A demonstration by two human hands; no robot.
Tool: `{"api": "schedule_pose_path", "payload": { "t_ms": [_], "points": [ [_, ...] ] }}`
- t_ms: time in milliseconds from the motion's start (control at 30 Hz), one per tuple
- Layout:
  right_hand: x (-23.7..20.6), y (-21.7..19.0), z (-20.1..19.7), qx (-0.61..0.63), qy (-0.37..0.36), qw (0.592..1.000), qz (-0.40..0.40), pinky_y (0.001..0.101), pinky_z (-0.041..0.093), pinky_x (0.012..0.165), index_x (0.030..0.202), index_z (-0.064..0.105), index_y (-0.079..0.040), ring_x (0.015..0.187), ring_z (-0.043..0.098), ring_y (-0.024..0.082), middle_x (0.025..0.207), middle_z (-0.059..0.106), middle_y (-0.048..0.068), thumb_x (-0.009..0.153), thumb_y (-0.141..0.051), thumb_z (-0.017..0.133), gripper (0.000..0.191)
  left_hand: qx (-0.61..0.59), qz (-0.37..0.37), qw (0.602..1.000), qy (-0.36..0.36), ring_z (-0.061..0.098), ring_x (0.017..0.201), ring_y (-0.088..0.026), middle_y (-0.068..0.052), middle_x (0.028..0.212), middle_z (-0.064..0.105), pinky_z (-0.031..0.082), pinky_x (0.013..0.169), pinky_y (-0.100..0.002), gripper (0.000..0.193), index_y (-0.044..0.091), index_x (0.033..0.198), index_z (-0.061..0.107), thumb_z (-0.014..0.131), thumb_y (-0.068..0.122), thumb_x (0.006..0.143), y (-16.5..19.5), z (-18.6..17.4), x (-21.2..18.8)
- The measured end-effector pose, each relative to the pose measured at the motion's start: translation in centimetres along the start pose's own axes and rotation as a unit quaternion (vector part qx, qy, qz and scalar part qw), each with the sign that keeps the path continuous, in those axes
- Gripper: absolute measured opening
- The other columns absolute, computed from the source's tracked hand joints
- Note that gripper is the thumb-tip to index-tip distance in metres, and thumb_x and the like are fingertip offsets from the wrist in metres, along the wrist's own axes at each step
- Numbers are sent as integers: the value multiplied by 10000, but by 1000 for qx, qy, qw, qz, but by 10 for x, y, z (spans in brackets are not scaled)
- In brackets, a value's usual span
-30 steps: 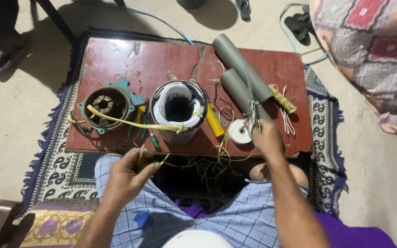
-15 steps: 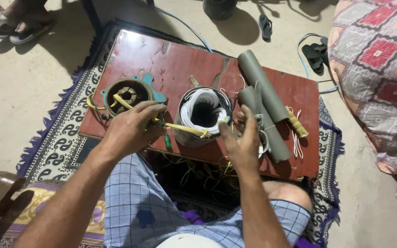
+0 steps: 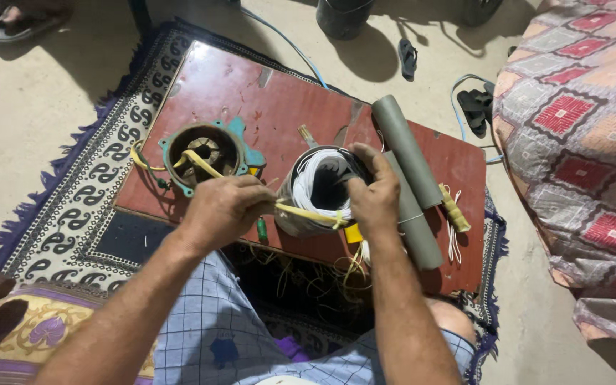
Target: The person sits on the floor and works on a disassembled electric motor. They use a screwdriver to adjust wires inside the stator and tie yellow string around the winding coils to secure them.
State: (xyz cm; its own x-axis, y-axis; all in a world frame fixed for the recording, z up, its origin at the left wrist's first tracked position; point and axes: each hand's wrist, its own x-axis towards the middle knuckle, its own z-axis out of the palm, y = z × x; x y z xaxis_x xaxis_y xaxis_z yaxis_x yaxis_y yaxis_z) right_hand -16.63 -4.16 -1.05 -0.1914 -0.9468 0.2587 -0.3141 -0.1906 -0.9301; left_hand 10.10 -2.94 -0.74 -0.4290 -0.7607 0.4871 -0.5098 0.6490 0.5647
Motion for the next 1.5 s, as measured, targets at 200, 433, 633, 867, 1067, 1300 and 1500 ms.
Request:
{"api": "schedule_pose_path", "payload": {
  "t_ms": [200, 433, 633, 867, 1067, 1300, 1500],
  "points": [
    [62, -4, -4, -23, -251, 967, -44, 319, 553, 1039, 1250, 686, 10, 1123, 696, 184, 1181, 732, 104, 759, 72, 552, 513, -50, -14, 998, 38, 700, 728, -266, -43, 817, 699, 541, 607, -384, 135, 123, 927, 748, 800, 185, 818, 9, 23, -3],
    [125, -10, 39, 8, -445, 895, 28, 320, 551, 1076, 1195, 721, -40, 1142, 701, 174, 1218, 744, 77, 654, 107, 574, 580, 45, 15, 994, 98, 690, 754, -246, -30, 837, 694, 540, 646, -380, 129, 119, 913, 718, 779, 136, 801, 16, 30, -3],
    [137, -11, 48, -49, -422, 905, 34, 311, 580, 1047, 1213, 713, -67, 1116, 711, 163, 1167, 757, 54, 698, 98, 596, 553, 113, -71, 991, -1, 672, 763, -249, -44, 798, 674, 536, 635, -396, 160, 116, 921, 734, 792, 220, 814, 8, 10, 4],
    [128, 6, 24, 0, -377, 926, 32, 324, 546, 1058, 1272, 665, -52, 1179, 677, 173, 1241, 720, 75, 799, 29, 699, 481, 72, -65, 995, 35, 692, 838, -268, -42, 920, 715, 555, 684, -399, 237, 117, 967, 751, 789, 308, 832, 3, -2, 4],
    [108, 14, 2, 159, -334, 924, 93, 372, 518, 1096, 1418, 554, 0, 1246, 644, 230, 1309, 679, 153, 952, -444, 673, 654, 103, -56, 993, 15, 696, 848, -256, -25, 921, 729, 559, 697, -395, 157, 132, 934, 765, 782, 253, 836, 3, 0, 6],
    [90, 12, -21, 274, -239, 929, 71, 498, 450, 1182, 1509, 450, 9, 1327, 566, 329, 1325, 616, 216, 768, -934, 495, 1200, 110, -96, 989, 32, 699, 862, -257, -29, 958, 729, 550, 706, -381, 220, 119, 974, 763, 809, 275, 826, 10, 12, 8],
    [79, 0, -27, 298, -219, 920, 131, 498, 497, 1125, 1477, 461, 1, 1286, 581, 328, 1275, 611, 200, 681, -967, 487, 1253, 100, -145, 984, 21, 711, 828, -241, -25, 958, 735, 555, 690, -367, 240, 126, 1000, 765, 817, 284, 827, 15, 13, 8]
  ]
}}
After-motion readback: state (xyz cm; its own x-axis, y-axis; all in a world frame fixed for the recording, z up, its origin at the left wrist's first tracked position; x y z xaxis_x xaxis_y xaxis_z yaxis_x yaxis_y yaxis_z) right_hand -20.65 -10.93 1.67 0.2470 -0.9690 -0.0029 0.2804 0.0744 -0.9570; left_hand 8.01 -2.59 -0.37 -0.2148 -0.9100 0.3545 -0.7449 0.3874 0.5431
